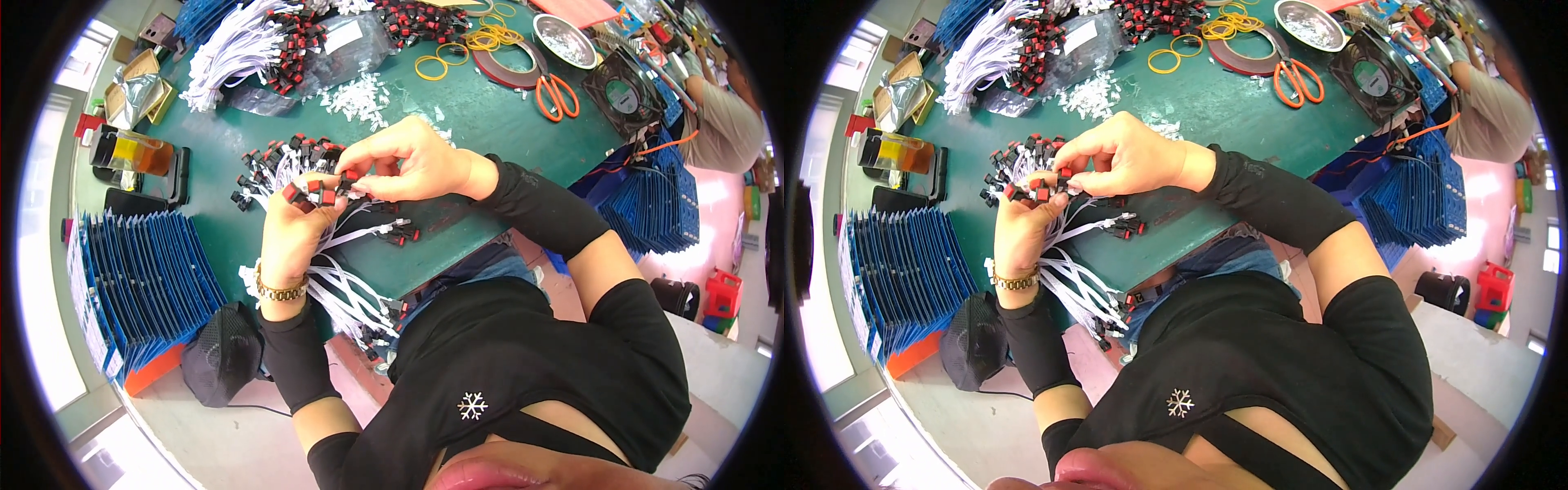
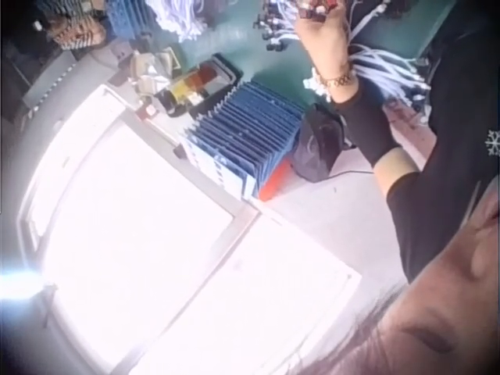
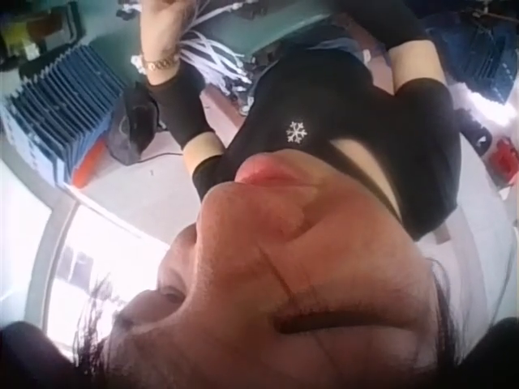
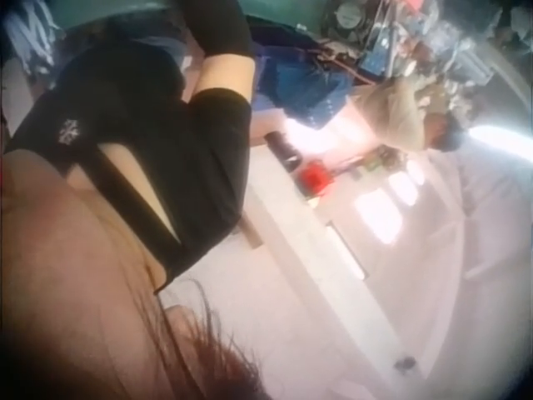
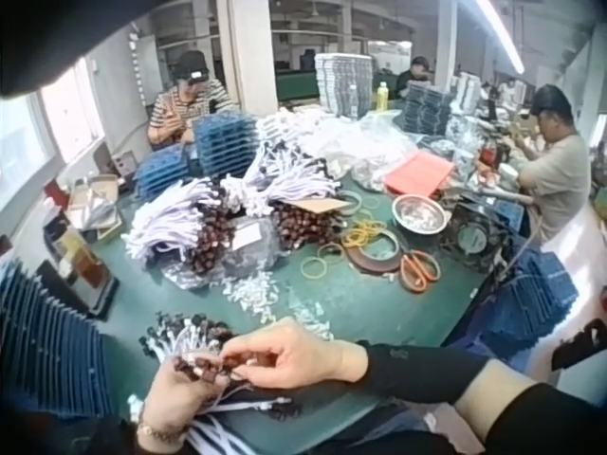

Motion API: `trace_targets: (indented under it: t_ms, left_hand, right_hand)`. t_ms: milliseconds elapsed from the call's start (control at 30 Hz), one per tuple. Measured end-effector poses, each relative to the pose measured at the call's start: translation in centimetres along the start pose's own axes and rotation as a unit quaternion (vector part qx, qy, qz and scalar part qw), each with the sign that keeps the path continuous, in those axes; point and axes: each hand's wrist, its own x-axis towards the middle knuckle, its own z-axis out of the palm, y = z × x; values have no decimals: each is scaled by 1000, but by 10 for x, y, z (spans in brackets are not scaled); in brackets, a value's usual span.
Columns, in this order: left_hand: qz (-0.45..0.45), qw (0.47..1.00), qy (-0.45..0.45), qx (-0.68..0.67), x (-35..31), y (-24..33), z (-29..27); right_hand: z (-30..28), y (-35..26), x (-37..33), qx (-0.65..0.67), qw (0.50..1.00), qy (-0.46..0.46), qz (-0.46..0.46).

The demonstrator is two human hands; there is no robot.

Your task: The person assembles electrical wire harnesses by attaching plastic connectors and plastic clips to bundles of wires by hand.

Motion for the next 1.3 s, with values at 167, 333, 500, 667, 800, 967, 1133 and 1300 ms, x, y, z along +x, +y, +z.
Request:
trace_targets:
  t_ms: [167, 333, 500, 667, 800, 967, 1133, 1300]
  left_hand:
    - [3, 998, 10, -60, 5, -2, -2]
    - [16, 991, 28, -131, 6, -4, -2]
    - [12, 994, 61, -95, 6, -8, -1]
    - [45, 992, 117, -30, 3, -4, 17]
    - [24, 995, 95, -13, 3, -6, 24]
    - [-13, 997, -41, 63, -8, -7, 25]
    - [48, 995, -14, 81, -5, -18, 26]
    - [18, 999, 24, -21, -2, -18, 23]
  right_hand:
    - [-11, 13, 2, 74, 996, 7, 47]
    - [-15, 18, 8, 10, 999, -31, -19]
    - [-11, 1, 2, -76, 992, -101, 22]
    - [-3, -4, -9, -196, 971, -94, -102]
    - [24, -12, -32, -261, 955, -8, -143]
    - [40, -24, -60, -300, 938, -94, -148]
    - [-17, -18, -44, -204, 974, 95, 15]
    - [-43, 18, -6, -418, 905, -29, 73]
